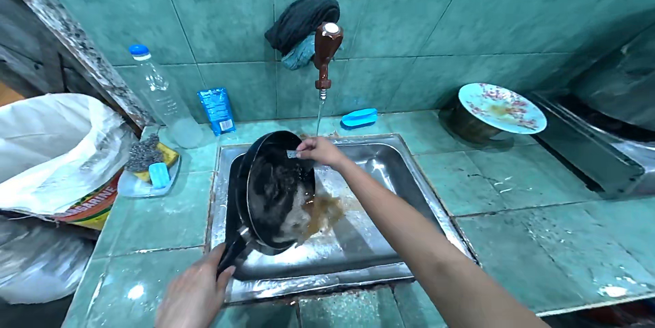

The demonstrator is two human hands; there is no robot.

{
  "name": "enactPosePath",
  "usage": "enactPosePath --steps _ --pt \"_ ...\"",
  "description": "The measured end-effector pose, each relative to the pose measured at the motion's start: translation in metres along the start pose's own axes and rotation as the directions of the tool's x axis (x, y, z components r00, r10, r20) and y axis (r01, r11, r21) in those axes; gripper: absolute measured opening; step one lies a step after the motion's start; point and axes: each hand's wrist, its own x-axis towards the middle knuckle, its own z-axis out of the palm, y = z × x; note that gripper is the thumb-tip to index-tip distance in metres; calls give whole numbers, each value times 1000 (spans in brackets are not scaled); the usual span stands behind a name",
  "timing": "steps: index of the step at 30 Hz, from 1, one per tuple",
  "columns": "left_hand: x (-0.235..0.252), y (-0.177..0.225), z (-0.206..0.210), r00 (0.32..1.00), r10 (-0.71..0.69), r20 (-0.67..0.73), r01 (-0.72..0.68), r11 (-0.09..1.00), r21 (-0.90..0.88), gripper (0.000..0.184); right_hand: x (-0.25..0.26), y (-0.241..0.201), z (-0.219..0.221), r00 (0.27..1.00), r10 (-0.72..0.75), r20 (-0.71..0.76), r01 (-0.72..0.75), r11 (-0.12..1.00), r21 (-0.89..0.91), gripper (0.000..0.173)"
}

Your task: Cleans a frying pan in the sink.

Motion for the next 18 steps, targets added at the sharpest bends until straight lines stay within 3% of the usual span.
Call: enactPosePath --steps 3,4,6,7,8,10,13,18 --pt "-16 -14 -2 973 42 -227 -14 992 124 46 -1 -11 2 998 26 -53 -10 961 278 23" --pt "-19 -19 -3 954 61 -294 -14 987 160 45 -3 -15 5 995 75 -64 -40 900 433 23" --pt "-22 -29 -5 915 83 -394 5 976 218 45 -4 -19 11 985 173 -28 -98 673 733 26" --pt "-23 -32 -6 898 88 -431 17 972 236 46 -4 -21 12 979 204 13 -129 566 814 30" --pt "-23 -35 -7 883 90 -461 29 969 245 46 -4 -24 14 974 227 29 -151 543 826 33" --pt "-24 -40 -11 866 71 -495 58 969 240 45 1 -25 14 977 212 27 -161 649 743 37" --pt "-24 -44 -12 857 43 -513 74 976 204 47 8 -26 10 992 120 -24 -87 826 557 28" --pt "-24 -44 -12 844 30 -536 86 978 190 47 17 -27 3 959 94 -268 -8 952 305 56"
